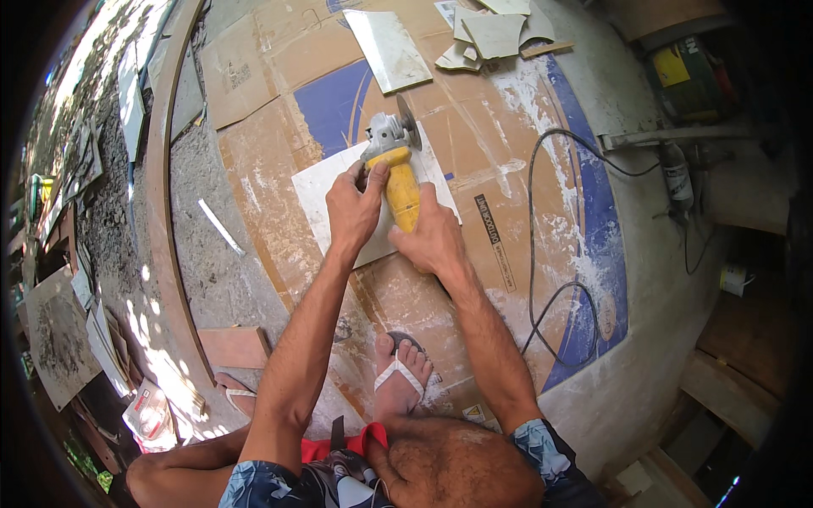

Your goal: The person uses an angle grinder to cut white ceramic tiles on a cardboard-covered floor. They repeatedly position tiles, cut them into smaller pieces, and move the cut pieces aside.

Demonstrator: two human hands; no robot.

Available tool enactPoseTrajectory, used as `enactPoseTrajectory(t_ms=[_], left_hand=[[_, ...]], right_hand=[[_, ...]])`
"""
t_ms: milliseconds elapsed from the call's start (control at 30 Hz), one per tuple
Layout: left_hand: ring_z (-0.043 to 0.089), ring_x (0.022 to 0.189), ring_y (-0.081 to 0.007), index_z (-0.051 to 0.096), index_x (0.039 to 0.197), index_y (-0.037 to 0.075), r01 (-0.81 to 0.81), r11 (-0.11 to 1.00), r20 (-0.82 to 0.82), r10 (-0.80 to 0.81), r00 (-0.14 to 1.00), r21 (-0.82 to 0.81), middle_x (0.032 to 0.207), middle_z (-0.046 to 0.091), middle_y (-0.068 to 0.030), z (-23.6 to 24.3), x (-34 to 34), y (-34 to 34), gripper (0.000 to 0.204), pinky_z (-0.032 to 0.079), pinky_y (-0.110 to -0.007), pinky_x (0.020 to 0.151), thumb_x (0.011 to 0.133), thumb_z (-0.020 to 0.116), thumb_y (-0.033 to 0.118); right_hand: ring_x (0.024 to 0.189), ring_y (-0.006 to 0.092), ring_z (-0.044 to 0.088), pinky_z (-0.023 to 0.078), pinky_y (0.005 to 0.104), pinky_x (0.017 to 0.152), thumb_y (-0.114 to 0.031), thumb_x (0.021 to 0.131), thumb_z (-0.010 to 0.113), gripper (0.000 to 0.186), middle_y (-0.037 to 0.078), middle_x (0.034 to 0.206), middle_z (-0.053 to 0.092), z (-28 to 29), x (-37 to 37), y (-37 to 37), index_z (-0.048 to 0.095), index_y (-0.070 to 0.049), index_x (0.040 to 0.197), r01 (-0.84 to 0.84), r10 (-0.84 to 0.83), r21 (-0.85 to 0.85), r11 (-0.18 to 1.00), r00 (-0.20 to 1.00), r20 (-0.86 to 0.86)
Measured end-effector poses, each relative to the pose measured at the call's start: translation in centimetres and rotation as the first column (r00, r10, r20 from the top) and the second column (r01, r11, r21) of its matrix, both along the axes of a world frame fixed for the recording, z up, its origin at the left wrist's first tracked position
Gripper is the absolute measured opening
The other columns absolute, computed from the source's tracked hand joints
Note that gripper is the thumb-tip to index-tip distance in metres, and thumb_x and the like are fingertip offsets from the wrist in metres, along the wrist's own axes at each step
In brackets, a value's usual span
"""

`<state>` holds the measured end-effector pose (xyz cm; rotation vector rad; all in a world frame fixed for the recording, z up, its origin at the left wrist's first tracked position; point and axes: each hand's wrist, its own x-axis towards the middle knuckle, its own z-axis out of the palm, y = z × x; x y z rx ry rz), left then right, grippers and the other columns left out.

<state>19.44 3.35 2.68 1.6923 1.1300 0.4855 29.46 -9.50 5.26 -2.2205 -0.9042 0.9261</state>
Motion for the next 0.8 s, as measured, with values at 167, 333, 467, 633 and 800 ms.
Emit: enactPoseTrajectory(t_ms=[167, 333, 467, 633, 800], left_hand=[[0.074, 0.08, -0.0223, 0.076, 0.126, -0.005, -0.003, 1.0, -0.023, 0.003, 1.0, 0.019, 0.092, 0.08, -0.0166, -0.2, -0.2, -0.3, 0.061, 0.058, -0.04, 0.079, 0.107, 0.069, 0.053], [0.073, 0.08, -0.0222, 0.076, 0.126, -0.005, -0.003, 1.0, 0.02, 0.003, 1.0, 0.012, 0.091, 0.08, -0.0163, -0.2, 0.1, -0.1, 0.062, 0.058, -0.04, 0.079, 0.107, 0.068, 0.054], [0.074, 0.081, -0.0223, 0.076, 0.127, -0.005, 0.001, 1.0, -0.016, -0.001, 1.0, -0.005, 0.092, 0.08, -0.0163, 0.2, 0.2, -0.4, 0.062, 0.058, -0.04, 0.079, 0.107, 0.069, 0.054], [0.074, 0.082, -0.0229, 0.076, 0.127, -0.006, 0.001, 1.0, 0.0, -0.001, 1.0, 0.022, 0.093, 0.08, -0.0172, 0.3, 0.1, -0.8, 0.063, 0.059, -0.041, 0.079, 0.107, 0.069, 0.053], [0.073, 0.081, -0.0238, 0.076, 0.124, -0.006, -0.004, 1.0, 0.008, 0.004, 1.0, 0.024, 0.093, 0.079, -0.0179, -0.1, -0.1, -1.0, 0.063, 0.058, -0.04, 0.079, 0.107, 0.069, 0.054]], right_hand=[[0.098, 0.0574, 0.073, 0.059, 0.062, 0.089, -0.023, 0.079, 0.086, 0.067, 0.038, 0.102, 0.074, 0.0, -0.2, -0.3, 0.045, 0.003, 0.125, 0.003, -0.003, -0.009, 1.0, 1.0, 0.002], [0.099, 0.0578, 0.073, 0.059, 0.0624, 0.09, -0.022, 0.079, 0.087, 0.067, 0.038, 0.103, 0.073, 0.0, 0.0, 0.0, 0.045, 0.003, 0.125, 0.007, -0.007, 0.005, 1.0, 1.0, 0.013], [0.097, 0.0555, 0.074, 0.06, 0.0606, 0.087, -0.023, 0.08, 0.083, 0.065, 0.036, 0.101, 0.075, -0.3, -0.1, -0.5, 0.046, 0.002, 0.128, 0.013, -0.014, 0.009, 1.0, 0.999, 0.034], [0.098, 0.0557, 0.074, 0.06, 0.0599, 0.088, -0.024, 0.08, 0.083, 0.066, 0.037, 0.101, 0.074, -0.5, -0.2, -0.8, 0.046, 0.003, 0.129, 0.013, -0.014, 0.014, 1.0, 0.999, 0.031], [0.099, 0.057, 0.073, 0.059, 0.0609, 0.089, -0.024, 0.08, 0.085, 0.067, 0.038, 0.102, 0.074, -0.2, -0.3, -1.0, 0.045, 0.003, 0.127, 0.015, -0.015, 0.003, 1.0, 1.0, 0.016]])
